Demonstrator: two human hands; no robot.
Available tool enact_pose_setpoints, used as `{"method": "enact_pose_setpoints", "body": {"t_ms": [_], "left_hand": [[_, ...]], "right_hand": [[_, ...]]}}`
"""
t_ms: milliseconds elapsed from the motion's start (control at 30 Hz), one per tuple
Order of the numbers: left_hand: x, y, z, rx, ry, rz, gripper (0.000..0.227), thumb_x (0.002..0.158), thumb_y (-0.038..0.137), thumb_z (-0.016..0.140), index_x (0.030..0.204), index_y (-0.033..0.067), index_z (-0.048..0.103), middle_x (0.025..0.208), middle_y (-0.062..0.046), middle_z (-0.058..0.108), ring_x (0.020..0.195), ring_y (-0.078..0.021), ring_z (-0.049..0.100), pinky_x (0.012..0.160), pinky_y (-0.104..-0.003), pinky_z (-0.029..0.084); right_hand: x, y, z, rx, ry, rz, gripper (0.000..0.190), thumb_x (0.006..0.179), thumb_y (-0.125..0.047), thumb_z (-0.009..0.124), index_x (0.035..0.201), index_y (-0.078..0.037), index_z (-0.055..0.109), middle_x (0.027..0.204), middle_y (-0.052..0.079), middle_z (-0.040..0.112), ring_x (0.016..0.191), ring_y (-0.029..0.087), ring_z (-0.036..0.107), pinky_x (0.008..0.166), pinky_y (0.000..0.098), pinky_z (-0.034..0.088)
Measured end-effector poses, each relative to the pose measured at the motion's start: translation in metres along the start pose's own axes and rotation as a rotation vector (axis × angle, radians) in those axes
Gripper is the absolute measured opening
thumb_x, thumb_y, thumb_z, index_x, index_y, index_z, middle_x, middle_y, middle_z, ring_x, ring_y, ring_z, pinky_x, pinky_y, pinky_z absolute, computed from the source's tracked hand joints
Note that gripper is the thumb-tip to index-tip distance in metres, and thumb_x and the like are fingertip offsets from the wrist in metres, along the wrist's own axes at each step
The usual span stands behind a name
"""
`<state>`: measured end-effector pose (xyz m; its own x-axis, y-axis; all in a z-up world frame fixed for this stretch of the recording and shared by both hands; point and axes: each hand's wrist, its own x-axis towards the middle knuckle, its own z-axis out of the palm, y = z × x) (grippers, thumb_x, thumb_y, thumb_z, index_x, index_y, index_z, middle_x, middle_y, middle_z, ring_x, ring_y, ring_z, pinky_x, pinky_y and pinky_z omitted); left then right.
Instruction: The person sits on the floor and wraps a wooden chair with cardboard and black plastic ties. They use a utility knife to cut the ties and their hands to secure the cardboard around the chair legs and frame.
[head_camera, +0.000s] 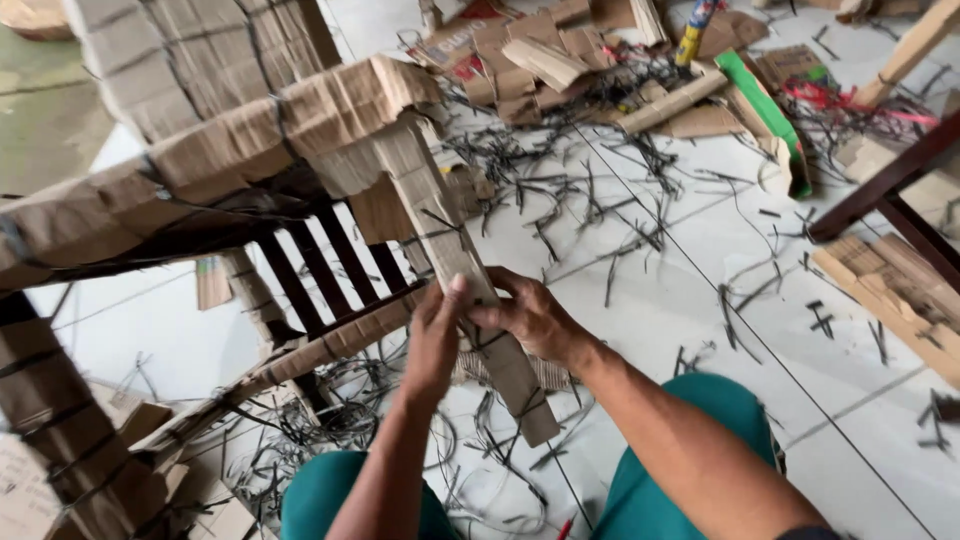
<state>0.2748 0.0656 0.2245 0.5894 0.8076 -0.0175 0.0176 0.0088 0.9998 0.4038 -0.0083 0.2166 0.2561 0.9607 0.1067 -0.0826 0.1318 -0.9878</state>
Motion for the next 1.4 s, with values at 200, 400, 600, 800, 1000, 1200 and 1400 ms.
{"method": "enact_pose_setpoints", "body": {"t_ms": [200,400,600,800,1000,1200,1400], "left_hand": [[0.001,-0.019,-0.006,-0.15,-0.037,0.104,0.051,0.099,0.043,0.064,0.133,0.0049,0.066,0.115,-0.021,0.069,0.113,-0.0327,0.062,0.106,-0.058,0.042],[-0.009,0.006,-0.005,-0.086,-0.008,0.136,0.035,0.1,0.039,0.066,0.114,0.0068,0.07,0.091,-0.008,0.065,0.093,-0.0173,0.058,0.093,-0.042,0.049],[-0.007,-0.005,-0.011,0.013,-0.046,0.118,0.05,0.102,0.043,0.062,0.13,0.0027,0.057,0.111,-0.019,0.06,0.115,-0.0286,0.052,0.104,-0.052,0.042],[-0.02,0.007,-0.014,0.143,-0.074,0.074,0.089,0.096,0.051,0.06,0.155,-0.0075,0.027,0.152,-0.041,0.037,0.144,-0.0569,0.033,0.116,-0.074,0.023],[-0.024,0.01,-0.023,0.179,-0.061,0.036,0.087,0.097,0.051,0.055,0.153,-0.0093,0.029,0.149,-0.04,0.04,0.143,-0.0564,0.038,0.116,-0.074,0.026],[-0.025,0.004,-0.031,0.177,0.045,0.015,0.069,0.101,0.049,0.053,0.147,-0.0021,0.044,0.143,-0.029,0.053,0.141,-0.0479,0.046,0.114,-0.068,0.034],[-0.037,0.001,-0.029,0.154,0.278,0.164,0.053,0.103,0.043,0.059,0.136,0.0012,0.058,0.129,-0.022,0.064,0.128,-0.0407,0.061,0.107,-0.058,0.048]], "right_hand": [[-0.007,-0.009,-0.009,-0.075,-0.131,0.047,0.067,0.092,-0.035,0.075,0.146,-0.003,0.053,0.138,0.027,0.061,0.129,0.045,0.057,0.108,0.0579,0.046],[-0.005,0.015,-0.056,-0.069,-0.149,0.167,0.069,0.099,-0.054,0.054,0.149,-0.006,0.051,0.137,0.022,0.062,0.125,0.036,0.058,0.107,0.0512,0.045],[-0.019,0.131,-0.131,-0.649,0.159,0.599,0.039,0.102,-0.037,0.059,0.121,-0.004,0.069,0.103,0.013,0.072,0.099,0.027,0.071,0.092,0.0441,0.057],[-0.091,0.224,-0.137,-0.992,0.103,1.206,0.071,0.098,-0.063,0.05,0.139,-0.006,0.062,0.137,0.021,0.065,0.127,0.039,0.062,0.102,0.0577,0.048],[-0.131,0.346,-0.136,-0.836,0.344,1.26,0.052,0.099,-0.049,0.055,0.13,-0.01,0.068,0.126,0.018,0.071,0.121,0.036,0.068,0.096,0.0517,0.056],[-0.075,0.214,-0.166,-0.22,0.659,0.744,0.023,0.102,-0.019,0.053,0.103,0.0,0.066,0.08,0.017,0.073,0.071,0.023,0.075,0.063,0.0333,0.063],[-0.038,0.031,-0.172,-0.262,0.656,0.262,0.018,0.107,-0.019,0.054,0.113,-0.007,0.065,0.071,0.013,0.069,0.063,0.018,0.072,0.061,0.0324,0.065]]}}
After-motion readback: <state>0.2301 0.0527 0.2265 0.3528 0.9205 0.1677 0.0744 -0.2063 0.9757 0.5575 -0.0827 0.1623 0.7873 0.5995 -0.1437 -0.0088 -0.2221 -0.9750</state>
